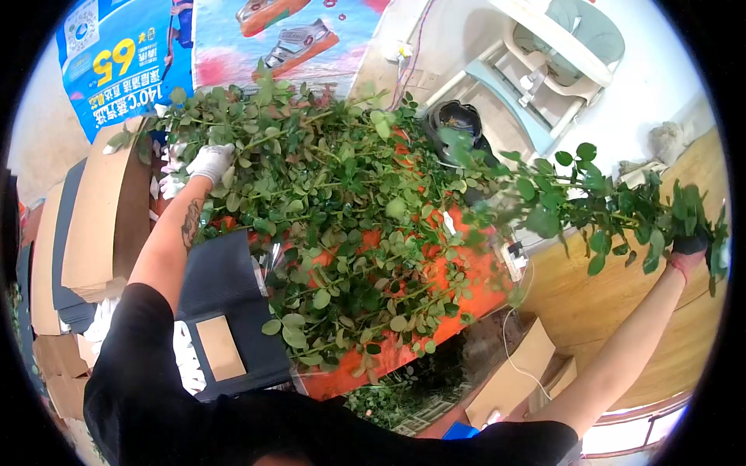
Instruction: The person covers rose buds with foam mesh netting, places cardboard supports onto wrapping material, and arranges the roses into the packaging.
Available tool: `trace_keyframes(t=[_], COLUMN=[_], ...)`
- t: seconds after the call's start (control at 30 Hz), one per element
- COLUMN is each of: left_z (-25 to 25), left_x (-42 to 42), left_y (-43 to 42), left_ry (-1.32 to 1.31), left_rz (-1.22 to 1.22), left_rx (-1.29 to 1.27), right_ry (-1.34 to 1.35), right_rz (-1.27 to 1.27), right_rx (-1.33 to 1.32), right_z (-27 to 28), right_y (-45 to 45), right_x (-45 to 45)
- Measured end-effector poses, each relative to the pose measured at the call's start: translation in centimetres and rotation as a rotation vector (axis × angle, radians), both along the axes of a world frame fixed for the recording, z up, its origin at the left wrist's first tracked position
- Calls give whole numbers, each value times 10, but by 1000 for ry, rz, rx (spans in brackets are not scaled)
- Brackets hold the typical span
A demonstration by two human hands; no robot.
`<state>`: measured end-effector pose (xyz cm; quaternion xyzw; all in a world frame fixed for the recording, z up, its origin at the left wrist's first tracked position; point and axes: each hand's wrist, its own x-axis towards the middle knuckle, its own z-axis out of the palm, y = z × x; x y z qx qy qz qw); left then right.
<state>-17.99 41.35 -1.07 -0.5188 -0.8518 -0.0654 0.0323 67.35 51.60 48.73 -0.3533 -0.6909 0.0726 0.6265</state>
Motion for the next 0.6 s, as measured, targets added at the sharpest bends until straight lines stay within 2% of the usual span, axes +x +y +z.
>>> trace_keyframes(t=[0.03,0.07,0.13,0.2,0.27,0.33,0.4,0.43,0.5,0.53,0.57,0.6], left_z=[2,39,35,35,77,101,157,165,141,122,102,86], left_x=[13,56,77,82,98,91,116,129,155,170,189,209], left_y=[0,-20,-9,-9,-44,-88,-177,-219,-295,-330,-369,-397], left_ry=[-44,-142,-90,-124,-81,-171,-370,-465,-627,-681,-687,-678], left_rz=[26,23,-107,-175,-195,-336,-448,-569,-808,-928,-865,-814], left_rx=[-53,-161,-288,-263,-171,26,-55,-121,-263,-326,-299,-274], right_ry=[173,175,-103,-452,-686,-838,-921,-947,-989,-1078,-1165,-1291], right_rz=[203,244,72,-152,-191,-77,223,394,732,663,594,632], right_rx=[-43,-22,146,353,484,544,466,409,239,297,358,293], right_z=[2,-1,-15,-37,-68,-106,-156,-188,-251,-275,-300,-327], right_y=[-8,-15,-22,-29,-46,-65,-92,-117,-166,-193,-219,-221], right_x=[-16,-34,-84,-144,-206,-269,-333,-356,-403,-413,-423,-427])
